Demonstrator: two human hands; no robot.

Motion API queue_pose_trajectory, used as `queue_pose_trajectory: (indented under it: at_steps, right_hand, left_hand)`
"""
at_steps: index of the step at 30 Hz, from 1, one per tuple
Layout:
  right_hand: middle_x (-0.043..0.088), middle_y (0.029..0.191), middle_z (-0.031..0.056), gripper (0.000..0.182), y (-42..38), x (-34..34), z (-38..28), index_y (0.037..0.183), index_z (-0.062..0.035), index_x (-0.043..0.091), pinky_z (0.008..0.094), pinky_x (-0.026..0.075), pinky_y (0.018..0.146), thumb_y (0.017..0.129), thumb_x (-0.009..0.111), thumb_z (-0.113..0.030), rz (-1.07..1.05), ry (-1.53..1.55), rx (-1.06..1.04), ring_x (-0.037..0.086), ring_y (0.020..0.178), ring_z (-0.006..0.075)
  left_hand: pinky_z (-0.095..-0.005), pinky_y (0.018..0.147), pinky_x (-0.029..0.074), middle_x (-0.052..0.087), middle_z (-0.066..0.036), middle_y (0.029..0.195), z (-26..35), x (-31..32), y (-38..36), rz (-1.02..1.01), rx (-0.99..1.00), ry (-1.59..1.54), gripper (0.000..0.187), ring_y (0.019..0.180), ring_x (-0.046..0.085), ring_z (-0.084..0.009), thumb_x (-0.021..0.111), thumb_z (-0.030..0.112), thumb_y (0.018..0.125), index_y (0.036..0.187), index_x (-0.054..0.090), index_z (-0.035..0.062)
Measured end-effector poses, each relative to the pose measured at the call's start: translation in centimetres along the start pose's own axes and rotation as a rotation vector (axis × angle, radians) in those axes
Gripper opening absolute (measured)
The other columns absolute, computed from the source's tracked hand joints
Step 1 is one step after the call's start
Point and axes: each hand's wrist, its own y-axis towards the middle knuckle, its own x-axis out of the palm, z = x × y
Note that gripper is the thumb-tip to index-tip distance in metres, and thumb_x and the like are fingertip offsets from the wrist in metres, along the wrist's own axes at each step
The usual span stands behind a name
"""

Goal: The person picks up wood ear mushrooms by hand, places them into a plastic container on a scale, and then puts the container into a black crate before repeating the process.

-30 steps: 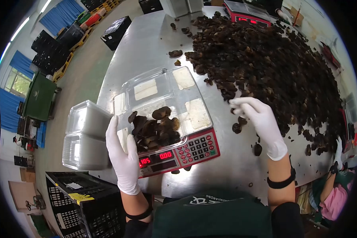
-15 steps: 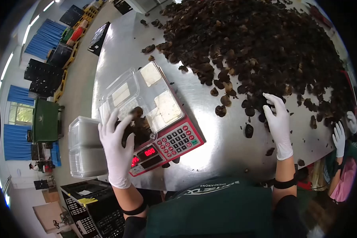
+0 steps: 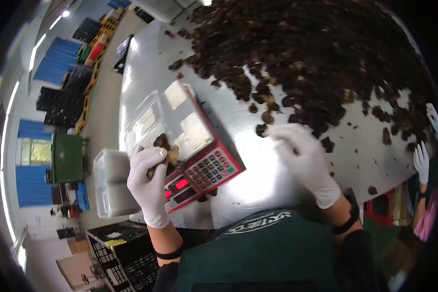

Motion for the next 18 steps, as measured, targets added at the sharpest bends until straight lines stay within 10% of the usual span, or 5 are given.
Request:
queue_pose_trajectory:
  at_steps: [3, 6, 12, 16, 18]
  right_hand:
    - [0.069, 0.115, 0.0085, 0.043, -1.7, 0.7, -2.4, 0.134, -0.0061, 0.058, 0.0292, 0.053, 0.083, 0.091, 0.061, -0.004, -0.298, 0.462, 0.202, 0.068, 0.096, 0.0146]
    - [0.068, 0.092, 0.0043, 0.033, -3.2, 0.1, -3.0, 0.129, -0.0064, 0.063, 0.0257, 0.052, 0.074, 0.097, 0.063, -0.013, -0.378, 0.695, 0.553, 0.066, 0.083, 0.0098]
    - [0.073, 0.086, 0.0066, 0.016, -10.4, -12.2, 0.1, 0.092, 0.0002, 0.073, 0.0285, 0.053, 0.075, 0.091, 0.068, -0.015, -0.211, 0.225, 0.612, 0.067, 0.077, 0.0127]
    - [0.075, 0.092, 0.0066, 0.017, -15.3, -19.4, -0.4, 0.088, -0.0038, 0.077, 0.0334, 0.053, 0.088, 0.082, 0.073, -0.019, -0.307, -0.289, 0.557, 0.069, 0.089, 0.0252]
    - [0.07, 0.116, 0.0101, 0.036, -14.2, -19.2, 0.3, 0.112, -0.0069, 0.072, 0.0368, 0.047, 0.1, 0.078, 0.075, -0.021, -0.19, -0.373, 0.581, 0.059, 0.116, 0.0292]
  left_hand:
    - [-0.0409, 0.093, 0.046, 0.071, -0.004, 0.089, 3.6, 2.9, -1.1, -0.138, 0.137, -0.147, 0.028, 0.091, 0.066, -0.023, 0.072, -0.009, 0.064, 0.086, 0.071, 0.0076]
    - [-0.0383, 0.081, 0.046, 0.065, -0.006, 0.093, 7.5, 8.0, -3.5, -0.425, 0.305, -0.202, 0.052, 0.087, 0.061, -0.0263, 0.079, 0.005, 0.071, 0.12, 0.063, 0.0083]
    - [-0.0405, 0.09, 0.048, 0.065, -0.014, 0.114, 9.5, 10.9, -6.1, -0.679, 0.328, -0.295, 0.061, 0.103, 0.061, -0.0322, 0.074, 0.004, 0.079, 0.137, 0.052, 0.0031]
    - [-0.0415, 0.091, 0.048, 0.064, -0.016, 0.115, 7.0, 11.6, -8.8, -0.763, 0.309, -0.272, 0.056, 0.105, 0.061, -0.0326, 0.071, 0.004, 0.082, 0.134, 0.054, 0.0029]
    - [-0.0429, 0.092, 0.045, 0.064, -0.014, 0.117, 5.6, 12.1, -10.5, -0.697, 0.241, -0.272, 0.053, 0.105, 0.061, -0.0321, 0.067, 0.003, 0.084, 0.135, 0.054, 0.0063]
